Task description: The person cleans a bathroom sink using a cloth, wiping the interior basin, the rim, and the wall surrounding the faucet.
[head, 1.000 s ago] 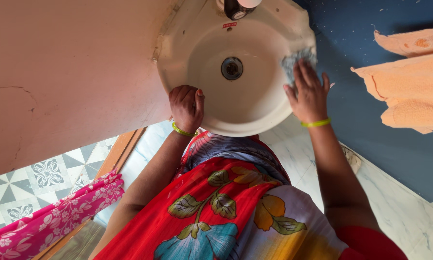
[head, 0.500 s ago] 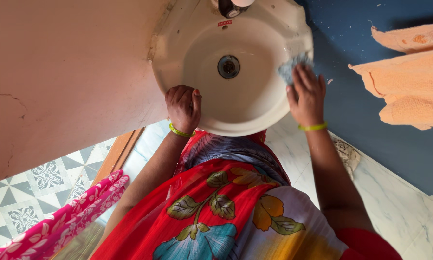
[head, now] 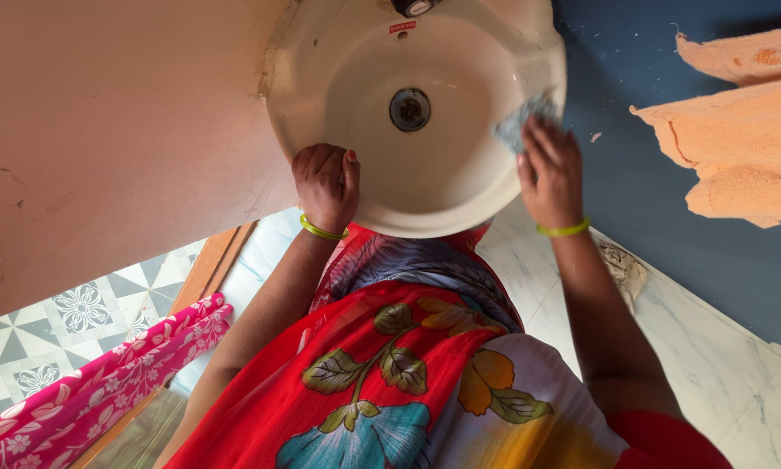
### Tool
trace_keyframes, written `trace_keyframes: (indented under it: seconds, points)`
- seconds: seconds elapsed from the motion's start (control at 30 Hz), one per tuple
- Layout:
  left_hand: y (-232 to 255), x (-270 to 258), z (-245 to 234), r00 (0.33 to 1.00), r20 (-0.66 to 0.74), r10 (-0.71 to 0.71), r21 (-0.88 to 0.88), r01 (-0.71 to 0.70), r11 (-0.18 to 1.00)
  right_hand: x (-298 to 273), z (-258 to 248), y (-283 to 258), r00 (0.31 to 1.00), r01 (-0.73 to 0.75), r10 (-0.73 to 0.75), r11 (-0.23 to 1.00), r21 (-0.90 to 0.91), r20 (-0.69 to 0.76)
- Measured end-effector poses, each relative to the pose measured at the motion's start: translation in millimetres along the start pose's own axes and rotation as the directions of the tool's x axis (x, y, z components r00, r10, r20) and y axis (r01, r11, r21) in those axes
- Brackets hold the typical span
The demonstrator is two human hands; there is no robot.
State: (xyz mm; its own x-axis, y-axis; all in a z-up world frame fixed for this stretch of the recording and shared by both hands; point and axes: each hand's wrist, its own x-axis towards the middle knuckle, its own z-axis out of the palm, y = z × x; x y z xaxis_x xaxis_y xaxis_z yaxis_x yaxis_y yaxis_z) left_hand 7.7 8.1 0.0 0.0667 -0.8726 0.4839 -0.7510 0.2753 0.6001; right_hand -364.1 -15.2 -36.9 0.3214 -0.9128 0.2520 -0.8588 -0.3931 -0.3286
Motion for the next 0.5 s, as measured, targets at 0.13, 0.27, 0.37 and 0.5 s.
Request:
trace_keyframes:
  seconds: [0.13, 0.27, 0.37, 0.5]
  points:
    - [-0.5, 0.3, 0.5, 1.0, -0.004, 0.001, 0.0, -0.001, 1.0, -54.0, 20.1, -20.5, 0.994, 0.082, -0.077, 0.994, 0.068, -0.075]
    - [-0.9, 0.1, 1.9, 1.0, -0.006, -0.003, 0.005, 0.003, 1.0, -71.8, 27.9, -26.9, 0.995, 0.044, -0.037, 0.996, 0.082, -0.088]
    - [-0.6, -0.6, 2.7, 1.0, -0.014, 0.002, 0.018, -0.002, 1.0, -42.4, 29.7, -1.9, 0.98, 0.137, -0.122, 0.987, 0.088, -0.157]
    - [-0.1, -0.2, 2.6, 1.0, -0.019, -0.011, 0.028, 0.012, 1.0, 3.8, 15.3, 24.8, 0.984, 0.088, -0.078, 0.995, 0.056, -0.161]
